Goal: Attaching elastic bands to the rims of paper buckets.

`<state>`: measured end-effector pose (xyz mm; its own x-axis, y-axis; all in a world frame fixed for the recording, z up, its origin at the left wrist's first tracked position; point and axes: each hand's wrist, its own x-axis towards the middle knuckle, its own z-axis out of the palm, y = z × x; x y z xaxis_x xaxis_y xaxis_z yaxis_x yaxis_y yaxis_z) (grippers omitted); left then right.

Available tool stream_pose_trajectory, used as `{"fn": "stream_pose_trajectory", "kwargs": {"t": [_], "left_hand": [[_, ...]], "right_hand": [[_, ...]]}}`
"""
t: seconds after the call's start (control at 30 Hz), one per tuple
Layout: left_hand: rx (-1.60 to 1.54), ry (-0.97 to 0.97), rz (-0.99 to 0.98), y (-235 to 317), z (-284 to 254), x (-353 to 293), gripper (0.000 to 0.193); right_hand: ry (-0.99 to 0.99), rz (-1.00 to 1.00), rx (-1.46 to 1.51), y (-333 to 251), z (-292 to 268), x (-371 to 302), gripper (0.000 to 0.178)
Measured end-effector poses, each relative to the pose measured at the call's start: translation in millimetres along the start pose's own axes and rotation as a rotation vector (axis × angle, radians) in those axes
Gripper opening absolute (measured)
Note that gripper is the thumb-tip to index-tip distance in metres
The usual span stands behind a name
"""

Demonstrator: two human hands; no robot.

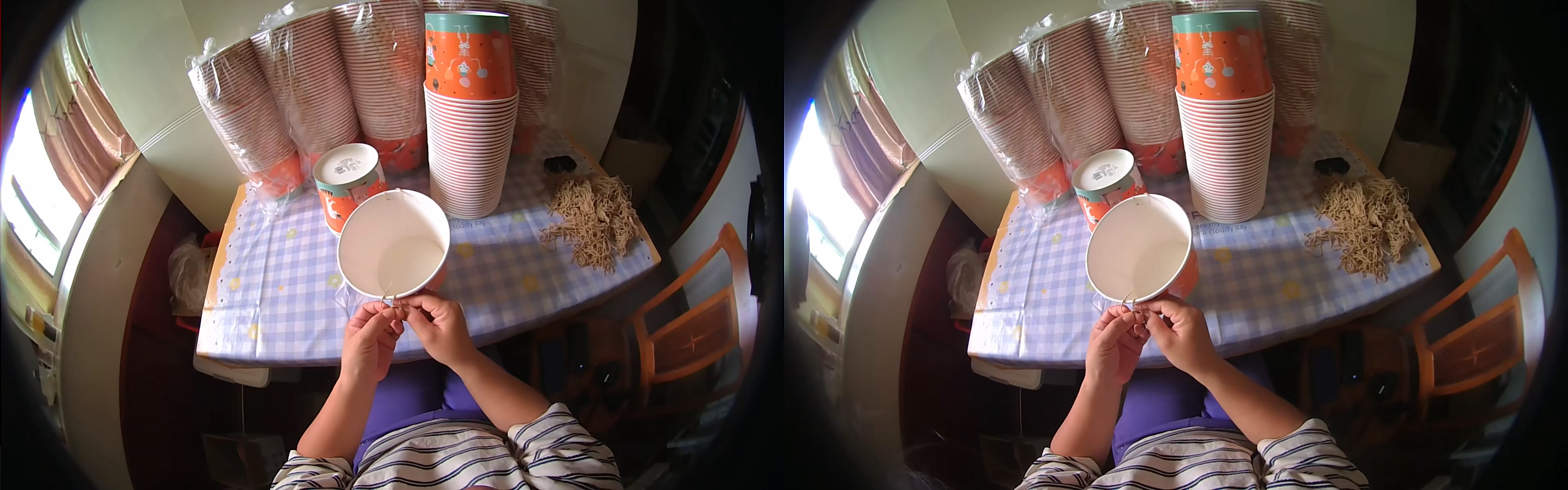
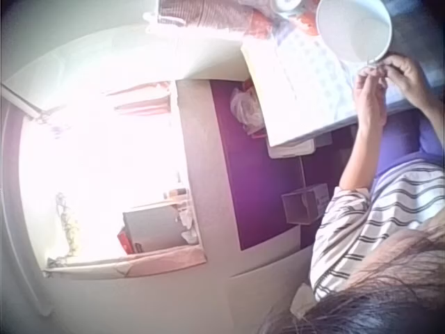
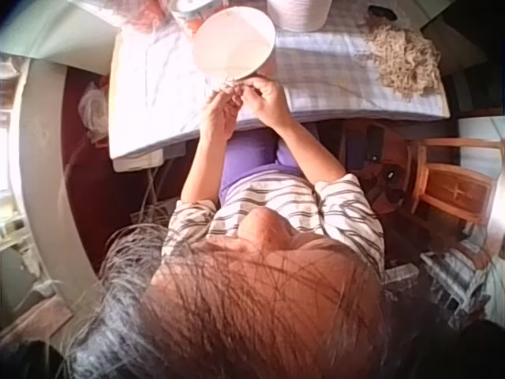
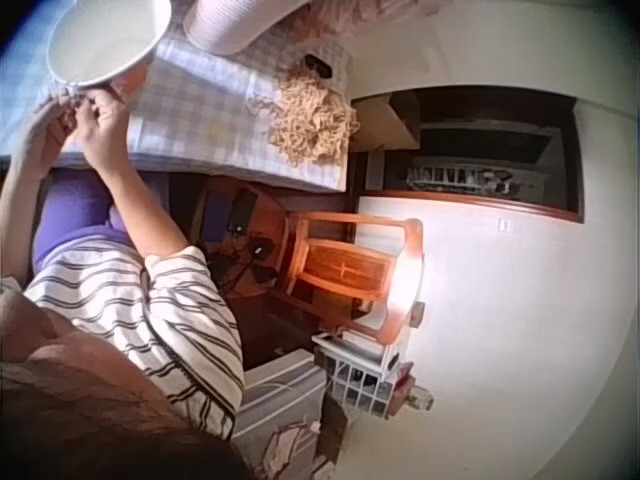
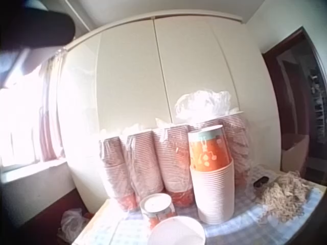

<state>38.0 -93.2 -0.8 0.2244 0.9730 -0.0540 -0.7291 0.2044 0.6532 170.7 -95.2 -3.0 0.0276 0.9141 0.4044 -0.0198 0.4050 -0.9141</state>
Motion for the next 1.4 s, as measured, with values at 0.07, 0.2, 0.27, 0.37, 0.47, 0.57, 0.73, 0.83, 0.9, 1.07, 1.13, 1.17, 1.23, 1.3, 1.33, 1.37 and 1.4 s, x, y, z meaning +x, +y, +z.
{"fn": "stream_pose_trajectory", "kwargs": {"t": [0.07, 0.2, 0.27, 0.37, 0.47, 0.57, 0.73, 0.83, 0.9, 1.07, 1.13, 1.17, 1.23, 1.3, 1.33, 1.37, 1.4], "left_hand": [[0.002, -0.006, -0.003, -0.6, -1.5, -0.3, 0.005], [-0.013, 0.001, 0.005, -1.1, -2.3, -1.1, 0.005], [-0.033, 0.021, 0.015, -0.7, 0.5, -2.1, 0.005], [-0.006, 0.056, 0.04, 0.0, 2.0, -2.5, 0.007], [0.158, 0.123, 0.19, -1.5, 6.9, -3.8, 0.008], [0.419, 0.159, 0.427, -4.7, 6.9, -2.2, 0.01], [0.628, 0.14, 0.523, -7.8, 3.8, 0.4, 0.011], [0.76, 0.08, 0.618, -8.8, 0.4, 2.8, 0.015], [0.82, 0.044, 0.66, -8.2, -1.7, 4.8, 0.018], [1.03, -0.028, 0.805, -6.4, -7.7, 10.8, 0.024], [1.085, -0.048, 0.818, -2.4, -5.9, 10.2, 0.026], [1.14, -0.066, 0.832, -0.3, -3.8, 9.6, 0.028], [1.179, -0.083, 0.861, 4.6, 4.7, 7.3, 0.029], [1.217, -0.101, 0.891, 6.8, 7.7, 7.5, 0.029], [1.261, -0.104, 0.91, 7.6, 7.8, 7.8, 0.029], [1.306, -0.108, 0.929, 8.5, 7.7, 8.3, 0.029], [1.306, -0.11, 0.928, 9.8, 7.6, 8.8, 0.029]], "right_hand": [[-0.034, 0.108, 0.201, 0.3, -1.3, -0.1, 0.015], [-0.107, 0.313, 0.501, -2.6, -3.9, 1.8, 0.019], [-0.106, 0.421, 0.56, 3.7, -3.8, 1.7, 0.02], [-0.081, 0.513, 0.68, -1.5, -1.2, 3.4, 0.02], [-0.062, 0.546, 0.74, 4.7, -1.6, 3.3, 0.019], [0.017, 0.554, 0.68, 0.3, 2.0, 4.8, 0.015], [-0.015, 0.557, 0.719, 3.4, -2.7, 4.0, 0.016], [-0.064, 0.6, 0.787, 2.9, -7.6, 3.8, 0.017], [-0.077, 0.633, 0.822, 2.7, -9.0, 3.3, 0.017], [-0.045, 0.611, 0.772, 1.5, -8.2, 3.4, 0.016], [-0.032, 0.617, 0.754, -1.5, -7.8, 4.3, 0.016], [-0.021, 0.624, 0.735, -2.2, -7.7, 4.6, 0.016], [-0.016, 0.63, 0.724, -2.0, -8.0, 4.7, 0.017], [-0.011, 0.636, 0.712, -1.3, -8.8, 4.4, 0.017], [-0.018, 0.637, 0.71, 0.1, -9.6, 4.1, 0.017], [-0.025, 0.637, 0.708, 0.9, -10.1, 3.9, 0.016], [-0.023, 0.636, 0.709, -0.5, -9.6, 4.4, 0.016]]}}
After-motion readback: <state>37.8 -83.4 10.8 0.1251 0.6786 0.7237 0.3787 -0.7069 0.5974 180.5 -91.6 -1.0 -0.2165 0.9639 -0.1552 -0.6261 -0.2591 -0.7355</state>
